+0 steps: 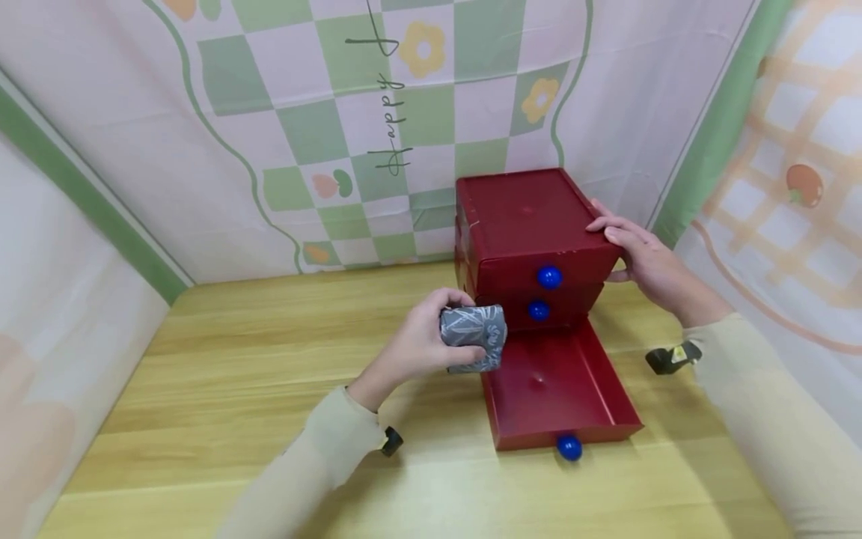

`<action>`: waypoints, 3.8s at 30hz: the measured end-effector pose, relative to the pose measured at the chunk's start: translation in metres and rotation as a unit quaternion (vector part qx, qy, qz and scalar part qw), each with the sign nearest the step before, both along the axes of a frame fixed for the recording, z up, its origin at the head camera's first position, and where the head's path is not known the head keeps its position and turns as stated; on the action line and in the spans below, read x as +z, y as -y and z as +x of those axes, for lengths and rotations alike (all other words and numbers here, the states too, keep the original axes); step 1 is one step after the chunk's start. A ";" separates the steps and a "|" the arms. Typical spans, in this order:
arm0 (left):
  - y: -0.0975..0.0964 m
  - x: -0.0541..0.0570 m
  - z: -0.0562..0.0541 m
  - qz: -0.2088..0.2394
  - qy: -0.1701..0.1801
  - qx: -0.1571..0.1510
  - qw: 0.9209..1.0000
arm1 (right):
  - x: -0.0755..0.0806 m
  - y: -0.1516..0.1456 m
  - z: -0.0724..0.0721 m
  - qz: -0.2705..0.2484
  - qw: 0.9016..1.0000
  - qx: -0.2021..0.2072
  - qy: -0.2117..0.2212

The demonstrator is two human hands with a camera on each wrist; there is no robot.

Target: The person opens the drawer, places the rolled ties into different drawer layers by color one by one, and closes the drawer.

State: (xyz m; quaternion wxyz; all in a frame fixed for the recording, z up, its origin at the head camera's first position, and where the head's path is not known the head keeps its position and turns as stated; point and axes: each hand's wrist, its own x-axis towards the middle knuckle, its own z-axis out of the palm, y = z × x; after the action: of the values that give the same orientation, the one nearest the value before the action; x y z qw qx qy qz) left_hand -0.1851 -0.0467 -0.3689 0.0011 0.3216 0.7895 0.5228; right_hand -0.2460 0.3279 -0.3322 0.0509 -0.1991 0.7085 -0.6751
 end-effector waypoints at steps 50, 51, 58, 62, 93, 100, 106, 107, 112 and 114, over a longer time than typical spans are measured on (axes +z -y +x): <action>-0.088 -0.004 0.010 -0.182 0.157 -0.046 0.970 | 0.003 0.001 0.000 -0.007 1.000 -0.006 0.001; -0.090 -0.003 0.010 -0.194 0.155 -0.051 0.967 | 0.004 0.001 0.000 -0.007 1.000 -0.006 0.001; -0.106 -0.007 0.011 -0.188 0.179 -0.054 0.964 | 0.005 0.001 0.000 0.005 1.000 -0.010 0.004; -0.116 -0.015 0.015 -0.120 0.267 -0.034 0.956 | 0.003 0.001 0.001 0.039 0.999 -0.014 0.004; -0.121 -0.031 0.007 -0.299 0.193 0.039 0.934 | 0.002 0.002 -0.001 -0.003 1.000 -0.009 0.005; -0.127 -0.030 0.004 -0.415 0.107 0.031 0.903 | 0.001 0.001 -0.002 -0.014 1.000 -0.004 0.005; -0.130 -0.030 0.003 -0.442 0.093 0.034 0.892 | 0.001 0.001 -0.001 -0.021 1.000 0.002 0.005; -0.130 -0.030 0.004 -0.443 0.094 0.035 0.891 | 0.001 0.001 -0.001 -0.022 1.000 0.002 0.005; -0.132 -0.031 0.005 -0.445 0.088 0.046 0.890 | 0.001 0.001 -0.002 -0.023 1.000 0.002 0.006; -0.133 -0.032 0.006 -0.448 0.076 0.052 0.889 | 0.001 0.000 -0.002 -0.022 1.000 0.001 0.006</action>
State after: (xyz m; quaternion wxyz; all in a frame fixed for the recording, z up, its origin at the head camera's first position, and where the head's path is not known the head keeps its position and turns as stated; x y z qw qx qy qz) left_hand -0.1789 0.0867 -0.4004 0.1783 0.2047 0.9528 0.1359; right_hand -0.2483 0.3275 -0.3315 0.0518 -0.1970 0.6927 -0.6919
